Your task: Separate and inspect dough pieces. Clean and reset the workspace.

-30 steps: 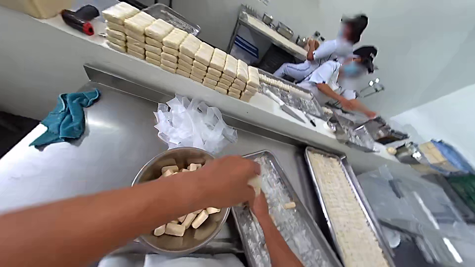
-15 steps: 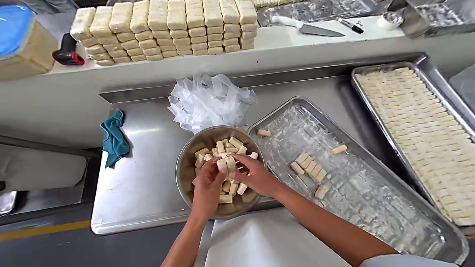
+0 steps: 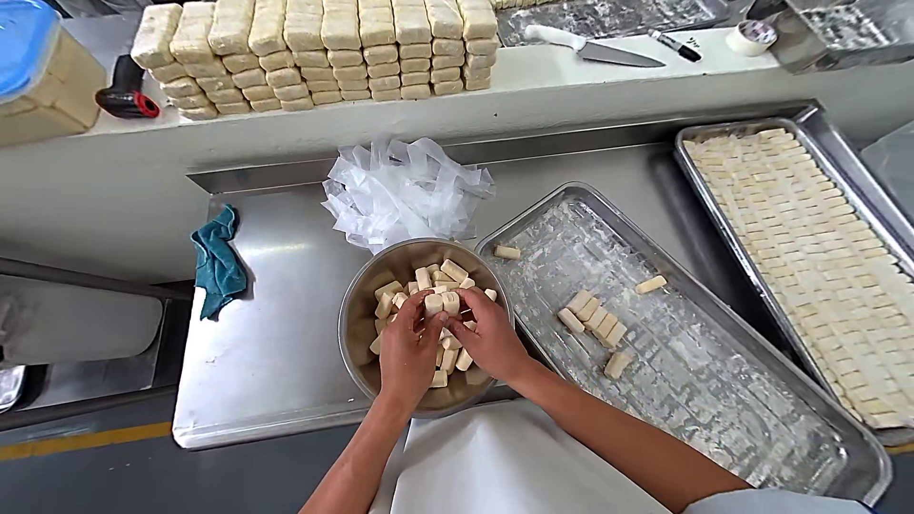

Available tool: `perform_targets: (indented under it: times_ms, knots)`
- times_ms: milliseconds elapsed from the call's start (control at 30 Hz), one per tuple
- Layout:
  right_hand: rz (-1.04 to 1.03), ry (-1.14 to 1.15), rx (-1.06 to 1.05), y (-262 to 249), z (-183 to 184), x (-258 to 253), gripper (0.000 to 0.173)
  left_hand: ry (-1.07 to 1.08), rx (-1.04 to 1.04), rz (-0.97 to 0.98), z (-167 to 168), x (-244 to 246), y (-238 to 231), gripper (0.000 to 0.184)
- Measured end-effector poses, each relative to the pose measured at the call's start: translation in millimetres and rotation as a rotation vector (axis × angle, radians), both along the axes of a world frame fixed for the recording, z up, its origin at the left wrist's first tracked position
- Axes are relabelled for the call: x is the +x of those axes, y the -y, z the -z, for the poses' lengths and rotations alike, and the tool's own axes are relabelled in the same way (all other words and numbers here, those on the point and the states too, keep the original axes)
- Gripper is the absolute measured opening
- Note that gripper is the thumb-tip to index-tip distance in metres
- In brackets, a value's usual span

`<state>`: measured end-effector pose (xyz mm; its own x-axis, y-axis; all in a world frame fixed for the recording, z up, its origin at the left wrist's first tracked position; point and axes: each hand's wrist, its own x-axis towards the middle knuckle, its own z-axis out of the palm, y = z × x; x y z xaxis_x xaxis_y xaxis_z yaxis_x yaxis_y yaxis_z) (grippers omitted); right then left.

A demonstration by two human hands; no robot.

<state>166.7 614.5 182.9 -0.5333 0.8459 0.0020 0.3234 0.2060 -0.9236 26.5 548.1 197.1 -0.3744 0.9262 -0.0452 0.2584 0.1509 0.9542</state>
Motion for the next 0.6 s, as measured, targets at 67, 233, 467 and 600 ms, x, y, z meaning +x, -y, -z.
perform_targets:
  times_ms: [67,233,467,600]
  knots:
    - [0.008,-0.016,-0.012,0,0,0,0.037,-0.025,0.006,-0.006,1,1,1,0.038]
    - [-0.150,-0.166,-0.384,-14,-16,14,0.034,0.252,-0.029,0.073,-9,-19,2,0.031]
    - [-0.285,-0.427,-0.679,-25,-18,22,0.049,0.768,0.046,0.118,-10,-30,3,0.039]
    - [-0.187,0.236,-0.013,-18,-34,15,0.102,0.550,-0.052,0.059,-22,-22,0,0.019]
